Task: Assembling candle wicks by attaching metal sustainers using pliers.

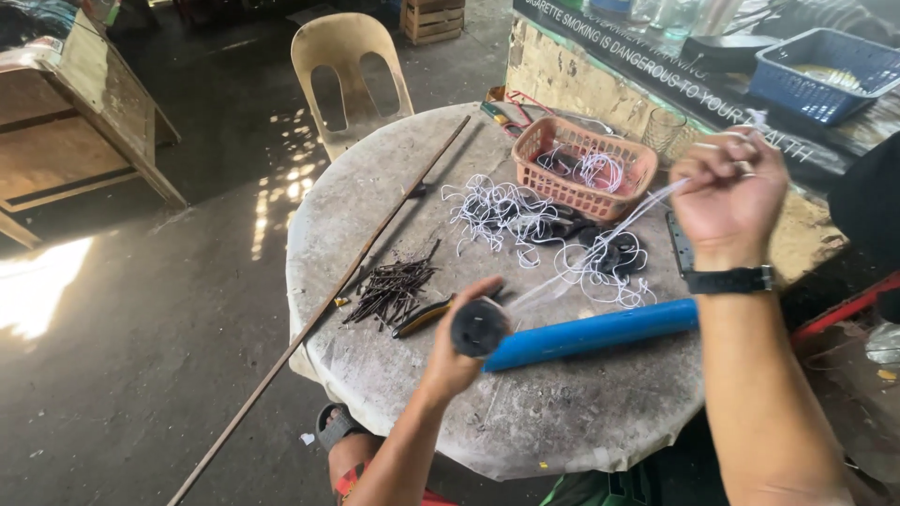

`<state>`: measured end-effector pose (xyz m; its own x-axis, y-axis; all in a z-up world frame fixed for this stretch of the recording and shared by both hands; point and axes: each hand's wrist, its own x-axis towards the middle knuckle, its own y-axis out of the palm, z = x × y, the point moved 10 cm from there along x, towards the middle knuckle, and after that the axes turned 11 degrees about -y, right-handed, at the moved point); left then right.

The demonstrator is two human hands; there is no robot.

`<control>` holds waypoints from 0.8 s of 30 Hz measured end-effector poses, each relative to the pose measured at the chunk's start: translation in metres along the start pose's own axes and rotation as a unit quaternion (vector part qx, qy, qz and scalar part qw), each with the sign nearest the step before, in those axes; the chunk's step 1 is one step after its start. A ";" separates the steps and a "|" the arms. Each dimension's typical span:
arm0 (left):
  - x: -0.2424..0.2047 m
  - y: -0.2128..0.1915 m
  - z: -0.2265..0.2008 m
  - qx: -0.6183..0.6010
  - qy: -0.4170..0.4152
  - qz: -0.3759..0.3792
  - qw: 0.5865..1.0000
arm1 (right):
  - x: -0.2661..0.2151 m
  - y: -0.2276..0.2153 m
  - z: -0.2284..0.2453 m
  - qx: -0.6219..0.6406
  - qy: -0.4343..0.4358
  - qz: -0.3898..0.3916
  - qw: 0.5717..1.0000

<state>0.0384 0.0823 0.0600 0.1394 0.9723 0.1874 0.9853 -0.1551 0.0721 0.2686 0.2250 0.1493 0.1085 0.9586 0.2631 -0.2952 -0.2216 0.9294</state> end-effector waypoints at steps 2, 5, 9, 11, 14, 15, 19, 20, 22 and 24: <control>-0.008 -0.024 -0.002 -0.068 0.055 -0.043 0.995 | -0.005 -0.007 0.010 0.024 0.020 -0.012 0.999; -0.009 -0.046 -0.003 -0.218 0.038 -0.072 0.973 | -0.009 -0.017 0.016 0.003 0.011 -0.034 0.999; -0.007 -0.068 0.015 -0.271 -0.037 -0.159 0.949 | -0.017 -0.023 0.012 -0.004 0.018 -0.017 1.000; -0.010 -0.079 0.003 -0.307 0.052 -0.152 0.938 | -0.014 -0.032 0.009 0.042 0.049 -0.005 0.998; -0.010 -0.081 -0.005 -0.273 0.053 -0.153 0.948 | -0.021 -0.025 0.018 0.020 0.021 0.010 1.000; -0.010 -0.082 -0.007 -0.271 0.054 -0.155 0.949 | -0.029 -0.015 0.015 0.022 0.023 0.011 0.999; -0.012 -0.080 -0.003 -0.170 -0.056 -0.200 0.963 | -0.060 0.026 0.014 -0.424 -0.120 0.178 0.880; -0.010 -0.074 -0.008 -0.120 -0.068 -0.188 0.972 | -0.073 0.042 0.005 -0.563 -0.165 0.275 0.762; -0.006 -0.058 -0.027 -0.091 -0.040 -0.162 0.982 | -0.084 0.040 -0.028 -0.586 -0.150 0.320 0.729; -0.003 -0.039 -0.049 -0.062 -0.011 -0.133 0.989 | -0.100 0.040 -0.057 -0.608 -0.136 0.362 0.693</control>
<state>-0.0051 0.0773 0.1045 -0.1200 0.9849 0.1249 0.9680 0.0881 0.2351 0.1916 0.1303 0.1451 -0.3598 0.5700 0.7387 -0.9299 -0.1544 -0.3338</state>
